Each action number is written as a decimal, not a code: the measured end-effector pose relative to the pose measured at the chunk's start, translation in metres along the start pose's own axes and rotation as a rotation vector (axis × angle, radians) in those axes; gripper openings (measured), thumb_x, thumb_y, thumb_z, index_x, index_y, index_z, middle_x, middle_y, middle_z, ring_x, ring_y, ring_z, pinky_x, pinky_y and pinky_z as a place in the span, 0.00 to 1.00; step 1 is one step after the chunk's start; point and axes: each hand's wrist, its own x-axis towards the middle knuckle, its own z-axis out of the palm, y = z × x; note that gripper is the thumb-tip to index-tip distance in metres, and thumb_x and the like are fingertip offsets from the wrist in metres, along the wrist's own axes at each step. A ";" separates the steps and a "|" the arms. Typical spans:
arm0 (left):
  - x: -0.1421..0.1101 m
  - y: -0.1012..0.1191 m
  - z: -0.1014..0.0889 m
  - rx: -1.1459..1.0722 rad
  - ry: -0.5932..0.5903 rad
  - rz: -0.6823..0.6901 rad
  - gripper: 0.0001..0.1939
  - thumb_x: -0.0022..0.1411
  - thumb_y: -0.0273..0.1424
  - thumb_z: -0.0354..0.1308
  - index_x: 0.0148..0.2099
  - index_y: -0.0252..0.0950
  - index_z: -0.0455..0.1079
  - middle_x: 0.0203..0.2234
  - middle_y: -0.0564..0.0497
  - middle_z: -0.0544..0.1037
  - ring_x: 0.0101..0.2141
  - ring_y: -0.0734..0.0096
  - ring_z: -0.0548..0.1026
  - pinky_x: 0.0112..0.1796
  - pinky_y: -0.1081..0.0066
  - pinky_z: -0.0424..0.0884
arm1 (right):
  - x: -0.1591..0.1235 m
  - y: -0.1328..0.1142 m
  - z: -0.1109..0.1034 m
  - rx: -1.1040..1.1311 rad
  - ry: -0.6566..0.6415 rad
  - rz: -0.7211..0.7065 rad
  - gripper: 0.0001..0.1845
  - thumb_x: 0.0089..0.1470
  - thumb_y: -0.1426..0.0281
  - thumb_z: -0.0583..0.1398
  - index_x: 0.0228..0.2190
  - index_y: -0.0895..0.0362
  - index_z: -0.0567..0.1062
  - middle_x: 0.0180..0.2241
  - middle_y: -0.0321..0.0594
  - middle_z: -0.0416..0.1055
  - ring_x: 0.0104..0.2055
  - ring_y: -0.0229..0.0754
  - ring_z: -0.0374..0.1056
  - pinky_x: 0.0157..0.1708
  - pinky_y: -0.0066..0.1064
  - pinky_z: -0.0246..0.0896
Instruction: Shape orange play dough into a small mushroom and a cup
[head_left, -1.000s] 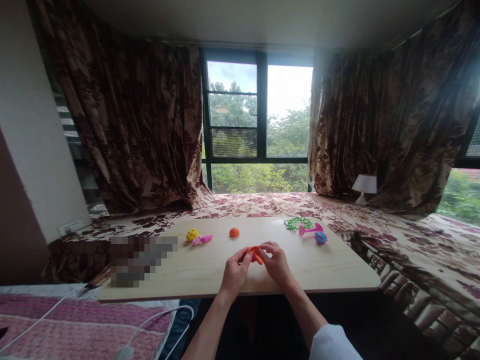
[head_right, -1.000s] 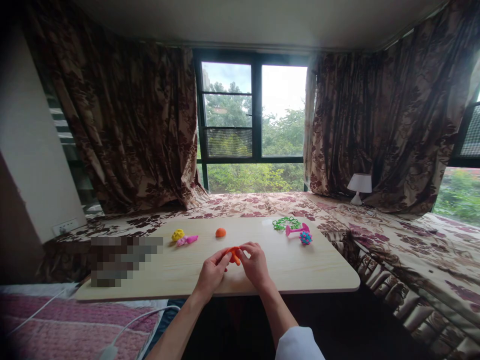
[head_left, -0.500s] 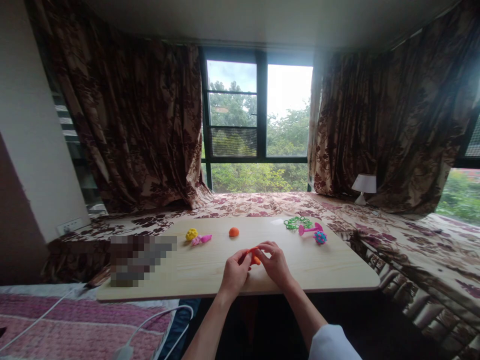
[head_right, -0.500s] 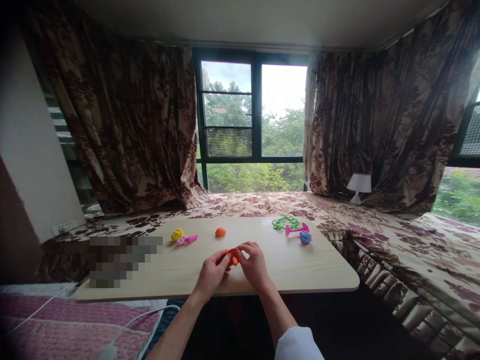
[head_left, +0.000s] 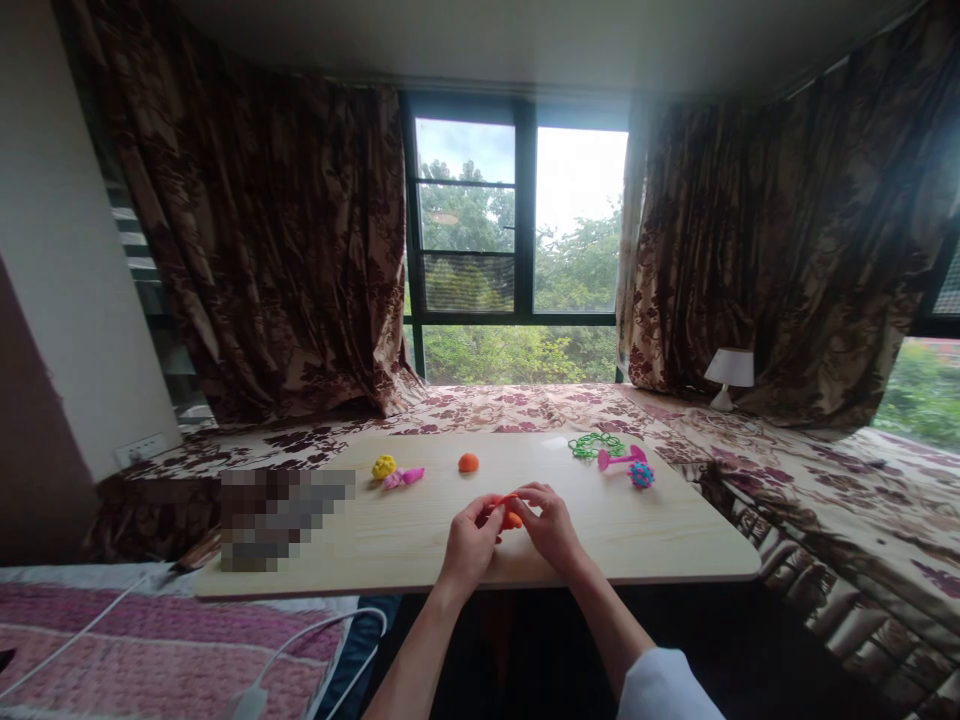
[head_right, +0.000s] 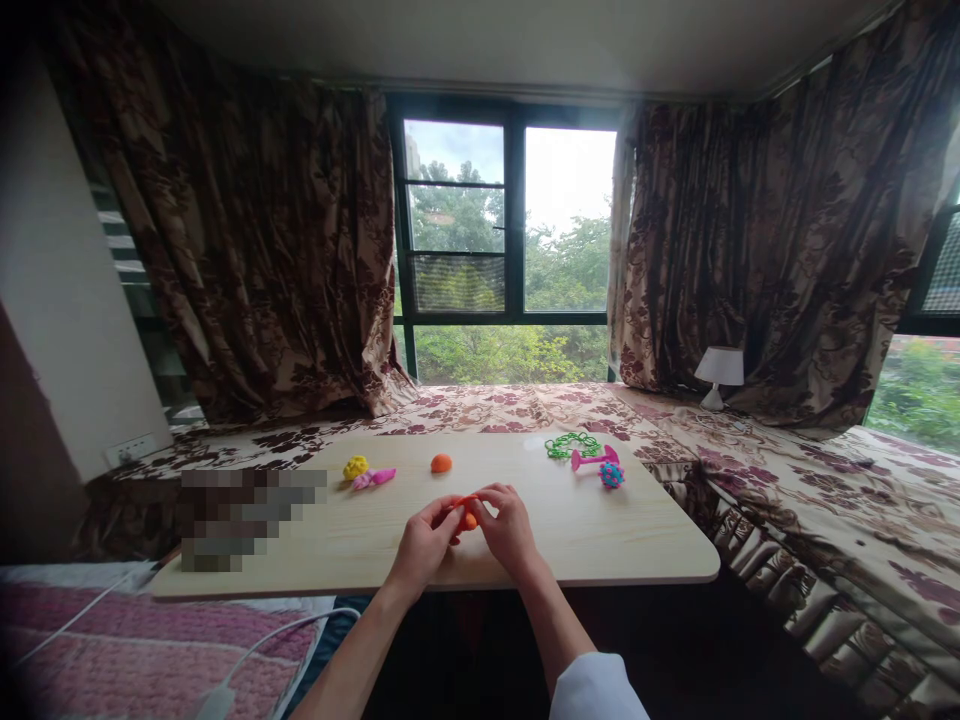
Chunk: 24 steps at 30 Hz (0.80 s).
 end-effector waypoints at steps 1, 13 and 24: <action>0.000 -0.001 0.000 -0.024 0.004 -0.012 0.20 0.51 0.40 0.56 0.43 0.34 0.70 0.27 0.47 0.78 0.29 0.68 0.75 0.26 0.73 0.69 | 0.000 0.001 0.001 0.008 -0.006 0.009 0.10 0.53 0.67 0.55 0.32 0.52 0.77 0.32 0.38 0.72 0.37 0.41 0.64 0.36 0.32 0.60; 0.002 -0.005 0.001 0.072 0.007 0.057 0.16 0.52 0.40 0.55 0.38 0.35 0.71 0.24 0.49 0.78 0.28 0.68 0.75 0.27 0.74 0.68 | 0.000 0.002 -0.002 -0.003 0.003 0.000 0.10 0.54 0.69 0.55 0.29 0.53 0.77 0.30 0.37 0.73 0.36 0.41 0.64 0.38 0.32 0.59; 0.005 -0.013 -0.003 -0.056 0.024 0.016 0.18 0.52 0.39 0.56 0.43 0.35 0.71 0.33 0.47 0.78 0.32 0.68 0.74 0.33 0.70 0.71 | -0.001 0.008 0.002 0.022 -0.058 0.025 0.12 0.55 0.68 0.53 0.34 0.53 0.76 0.31 0.38 0.72 0.35 0.40 0.65 0.35 0.30 0.61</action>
